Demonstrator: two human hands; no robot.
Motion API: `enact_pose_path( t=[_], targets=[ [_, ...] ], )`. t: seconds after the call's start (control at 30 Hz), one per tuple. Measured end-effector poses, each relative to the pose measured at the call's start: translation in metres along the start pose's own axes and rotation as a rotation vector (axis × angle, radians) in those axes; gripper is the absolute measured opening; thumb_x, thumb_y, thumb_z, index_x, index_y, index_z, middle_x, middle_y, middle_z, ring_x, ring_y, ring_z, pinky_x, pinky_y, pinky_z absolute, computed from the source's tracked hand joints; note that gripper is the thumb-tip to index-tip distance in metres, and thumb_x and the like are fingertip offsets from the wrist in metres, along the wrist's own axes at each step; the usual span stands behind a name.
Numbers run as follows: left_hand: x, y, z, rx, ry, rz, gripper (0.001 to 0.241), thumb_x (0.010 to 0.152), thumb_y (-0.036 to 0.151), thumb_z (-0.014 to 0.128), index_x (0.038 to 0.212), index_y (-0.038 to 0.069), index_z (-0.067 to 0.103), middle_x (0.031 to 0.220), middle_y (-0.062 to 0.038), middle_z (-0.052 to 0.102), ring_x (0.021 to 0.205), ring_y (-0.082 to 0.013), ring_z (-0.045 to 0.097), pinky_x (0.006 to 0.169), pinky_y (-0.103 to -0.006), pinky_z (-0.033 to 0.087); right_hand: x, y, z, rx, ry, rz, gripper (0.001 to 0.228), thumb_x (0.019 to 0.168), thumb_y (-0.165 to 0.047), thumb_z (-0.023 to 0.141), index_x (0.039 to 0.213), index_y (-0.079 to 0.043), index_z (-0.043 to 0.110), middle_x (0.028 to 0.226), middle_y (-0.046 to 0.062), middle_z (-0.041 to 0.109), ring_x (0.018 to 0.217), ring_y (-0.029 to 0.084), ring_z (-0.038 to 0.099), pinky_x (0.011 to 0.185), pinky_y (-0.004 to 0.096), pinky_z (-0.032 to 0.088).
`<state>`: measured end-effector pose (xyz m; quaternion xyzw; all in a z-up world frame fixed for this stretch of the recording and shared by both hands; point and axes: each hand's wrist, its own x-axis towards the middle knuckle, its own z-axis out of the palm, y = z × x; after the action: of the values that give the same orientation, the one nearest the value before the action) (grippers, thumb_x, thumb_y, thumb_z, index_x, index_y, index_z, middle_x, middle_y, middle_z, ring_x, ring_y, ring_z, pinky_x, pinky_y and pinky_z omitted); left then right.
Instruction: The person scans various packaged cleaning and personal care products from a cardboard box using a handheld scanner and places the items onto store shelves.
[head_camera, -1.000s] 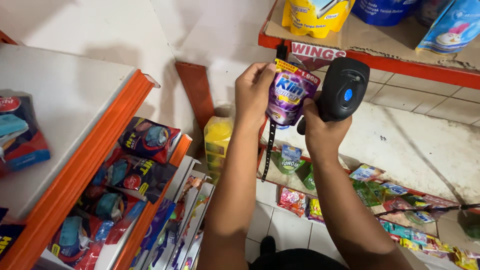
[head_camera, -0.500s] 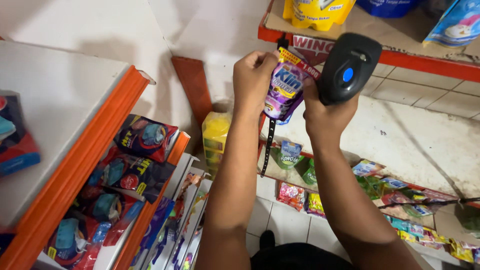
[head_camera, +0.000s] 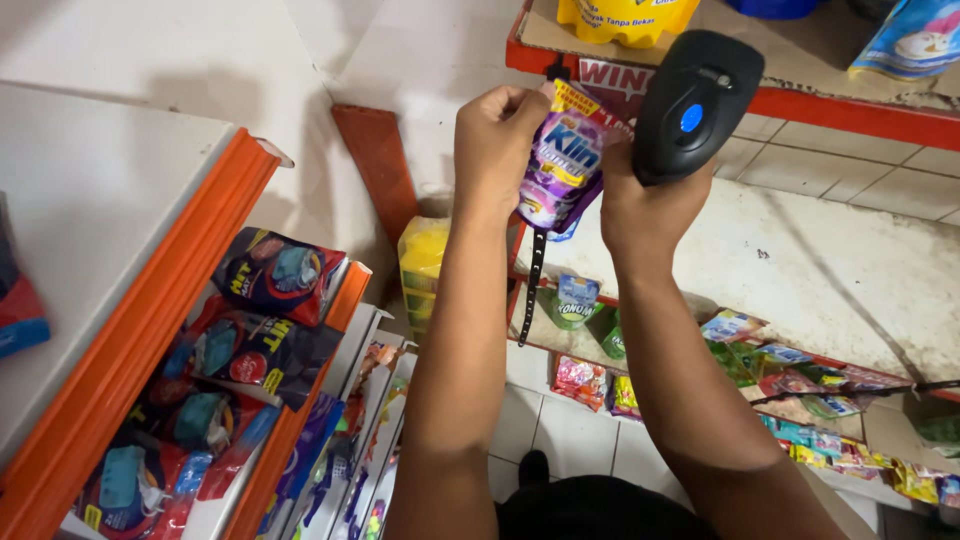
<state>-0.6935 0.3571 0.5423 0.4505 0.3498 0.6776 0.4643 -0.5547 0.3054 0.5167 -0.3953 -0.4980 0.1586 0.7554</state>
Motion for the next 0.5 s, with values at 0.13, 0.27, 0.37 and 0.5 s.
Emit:
enact_pose_path(
  t=[0.13, 0.27, 0.37, 0.5],
  targets=[
    [0.0, 0.002, 0.0, -0.012, -0.014, -0.061, 0.02, 0.09, 0.012, 0.074, 0.078, -0.003, 0.071, 0.068, -0.003, 0.068, 0.057, -0.0066, 0.057, 0.052, -0.0253, 0.048, 0.003, -0.001, 0.0, -0.031, -0.01, -0.045, 0.031, 0.096, 0.0, 0.077, 0.12, 0.0, 0.058, 0.107, 0.006, 0.069, 0.095, 0.012, 0.066, 0.088, 0.028, 0.056],
    [0.0, 0.001, -0.002, -0.043, -0.052, -0.052, 0.022, 0.09, 0.012, 0.076, 0.076, -0.004, 0.069, 0.069, -0.003, 0.065, 0.059, -0.0064, 0.054, 0.054, -0.0254, 0.045, 0.003, -0.002, -0.002, -0.04, -0.011, -0.042, 0.029, 0.095, 0.0, 0.076, 0.119, 0.0, 0.06, 0.108, 0.006, 0.069, 0.095, 0.012, 0.066, 0.089, 0.028, 0.056],
    [0.005, 0.001, -0.007, -0.017, -0.057, -0.111, 0.024, 0.089, 0.014, 0.076, 0.075, -0.004, 0.069, 0.068, -0.004, 0.066, 0.057, -0.0074, 0.054, 0.052, -0.0259, 0.045, 0.003, -0.002, -0.002, -0.055, -0.012, -0.037, 0.028, 0.094, 0.0, 0.076, 0.117, 0.0, 0.06, 0.107, 0.006, 0.069, 0.095, 0.012, 0.065, 0.088, 0.028, 0.055],
    [0.012, -0.006, -0.013, -0.177, -0.144, -0.226, 0.023, 0.088, 0.015, 0.077, 0.081, -0.006, 0.069, 0.074, -0.008, 0.07, 0.061, -0.0129, 0.062, 0.059, -0.0287, 0.052, 0.0, 0.0, -0.004, -0.064, -0.007, -0.036, 0.027, 0.096, 0.0, 0.077, 0.117, 0.001, 0.061, 0.106, 0.007, 0.07, 0.096, 0.013, 0.067, 0.09, 0.029, 0.056]
  ],
)
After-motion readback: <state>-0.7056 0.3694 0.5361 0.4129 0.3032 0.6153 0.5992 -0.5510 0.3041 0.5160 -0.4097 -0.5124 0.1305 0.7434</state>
